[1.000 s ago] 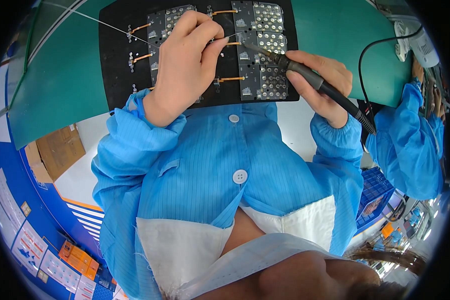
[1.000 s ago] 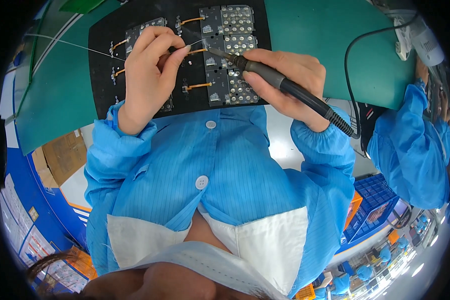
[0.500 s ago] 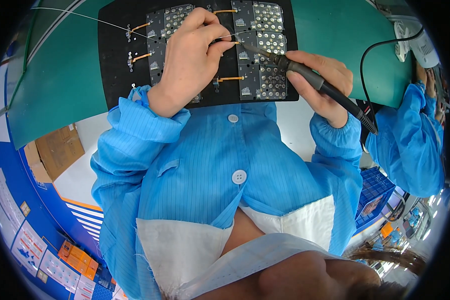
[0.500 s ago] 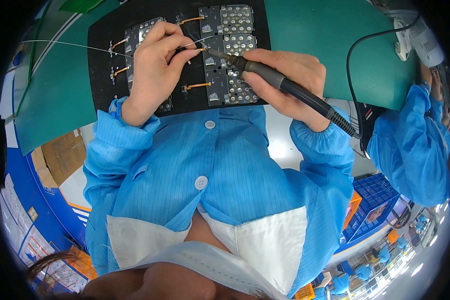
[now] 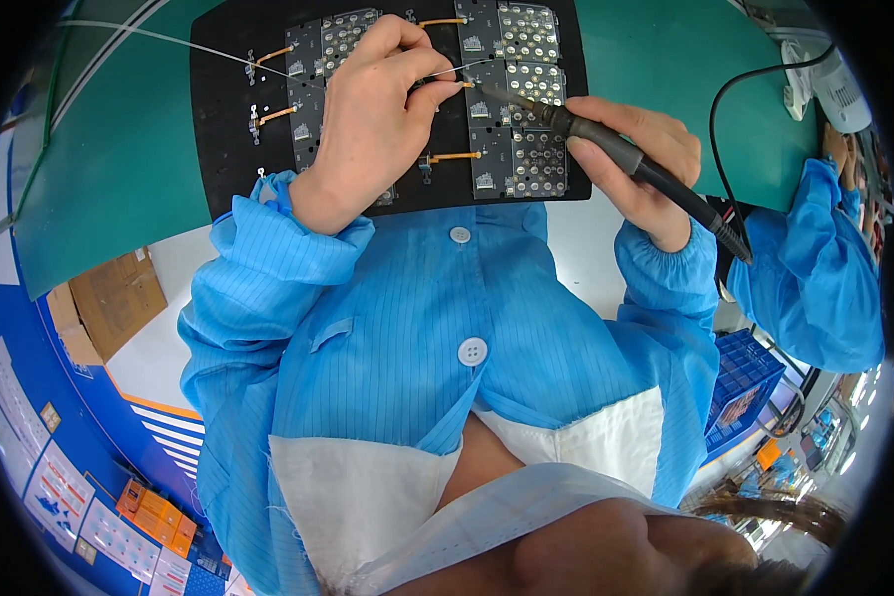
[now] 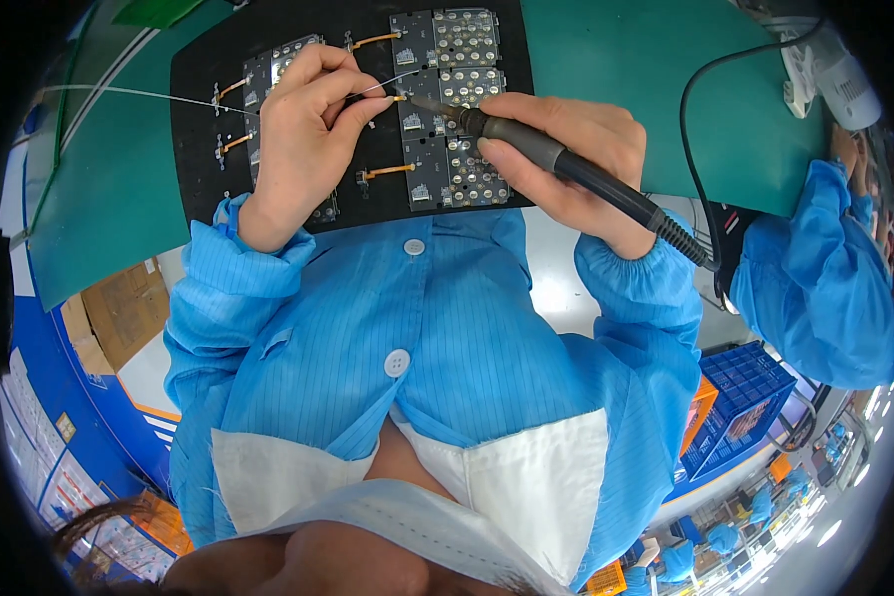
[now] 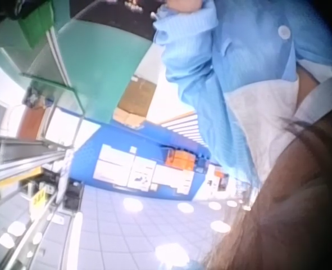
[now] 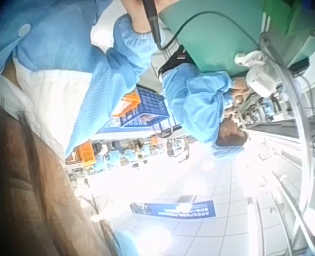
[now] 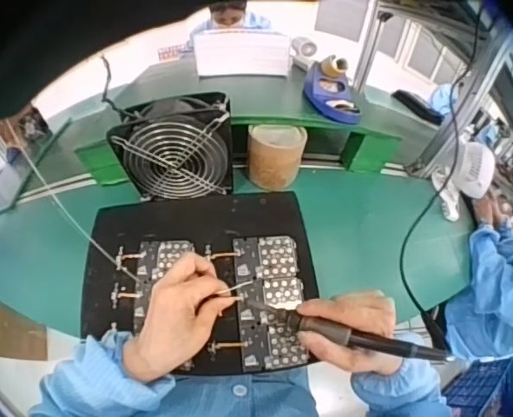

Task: The person solders electrical components onto circuit boards at a workstation using a soldering iron and solder wire, with a fume extractor in operation.

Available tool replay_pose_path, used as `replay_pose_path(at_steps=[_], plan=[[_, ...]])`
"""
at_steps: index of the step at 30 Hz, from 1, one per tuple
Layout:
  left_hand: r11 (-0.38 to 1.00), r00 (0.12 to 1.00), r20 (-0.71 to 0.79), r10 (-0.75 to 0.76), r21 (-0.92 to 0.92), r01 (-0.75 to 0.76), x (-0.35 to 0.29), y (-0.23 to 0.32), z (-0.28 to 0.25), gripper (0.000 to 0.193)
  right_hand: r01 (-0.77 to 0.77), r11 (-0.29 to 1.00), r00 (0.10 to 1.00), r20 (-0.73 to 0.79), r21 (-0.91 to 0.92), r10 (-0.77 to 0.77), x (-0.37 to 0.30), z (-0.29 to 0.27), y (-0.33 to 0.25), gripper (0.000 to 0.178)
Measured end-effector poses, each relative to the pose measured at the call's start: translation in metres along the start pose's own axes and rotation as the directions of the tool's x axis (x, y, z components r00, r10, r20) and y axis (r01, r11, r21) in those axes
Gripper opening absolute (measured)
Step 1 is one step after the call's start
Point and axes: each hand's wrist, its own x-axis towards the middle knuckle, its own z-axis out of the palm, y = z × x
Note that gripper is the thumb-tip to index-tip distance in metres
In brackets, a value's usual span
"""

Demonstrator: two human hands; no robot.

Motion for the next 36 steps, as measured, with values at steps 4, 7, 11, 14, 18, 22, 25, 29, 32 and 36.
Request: replay_pose_path(at_steps=[4,7,11,14,18,22,25,29,32,36], plan=[[1.0,1.0,0.006,0.003,0.009,-0.003,-0.001,0.001,-0.001,0.011,-0.024,1.0,1.0,-0.004,-0.006,0.024,0.0,0.0,-0.001,0.027],[1.0,1.0,0.005,-0.003,-0.008,0.003,-0.001,0.0,-0.001,0.011,-0.007,1.0,1.0,0.005,0.009,0.007,0.001,-0.001,0.0,0.027],[1.0,1.0,0.004,0.005,-0.007,-0.005,-0.001,0.001,-0.001,0.011,-0.015,1.0,1.0,-0.001,0.008,0.015,0.001,-0.001,-0.001,0.027],[1.0,1.0,0.006,0.002,-0.014,-0.002,0.0,0.0,-0.002,0.011,-0.034,0.999,0.999,0.001,-0.005,0.034,0.001,-0.001,-0.001,0.027],[1.0,1.0,0.01,0.009,-0.004,-0.009,0.0,0.0,-0.001,0.011,-0.004,1.0,1.0,0.006,0.013,0.004,0.002,-0.002,0.0,0.027],[1.0,1.0,0.01,0.011,0.0,-0.011,0.0,0.0,-0.001,0.011,-0.013,1.0,1.0,0.008,0.018,0.012,0.002,-0.002,0.0,0.027],[1.0,1.0,0.01,0.007,-0.007,-0.007,0.0,0.0,-0.001,0.01,-0.016,1.0,1.0,0.019,0.022,0.016,0.002,-0.003,0.0,0.027],[1.0,1.0,0.014,0.01,-0.003,-0.01,0.0,0.0,-0.001,0.01,-0.011,1.0,1.0,0.026,0.022,0.011,0.002,-0.005,-0.001,0.027],[1.0,1.0,0.011,0.014,-0.017,-0.014,0.0,0.0,-0.001,0.01,0.057,0.998,0.998,0.008,-0.024,-0.057,0.004,-0.01,-0.002,0.026],[0.999,1.0,0.005,0.01,-0.037,-0.01,0.0,0.0,0.0,0.011,0.04,0.998,0.999,-0.021,-0.041,-0.041,0.007,-0.016,-0.003,0.026]])
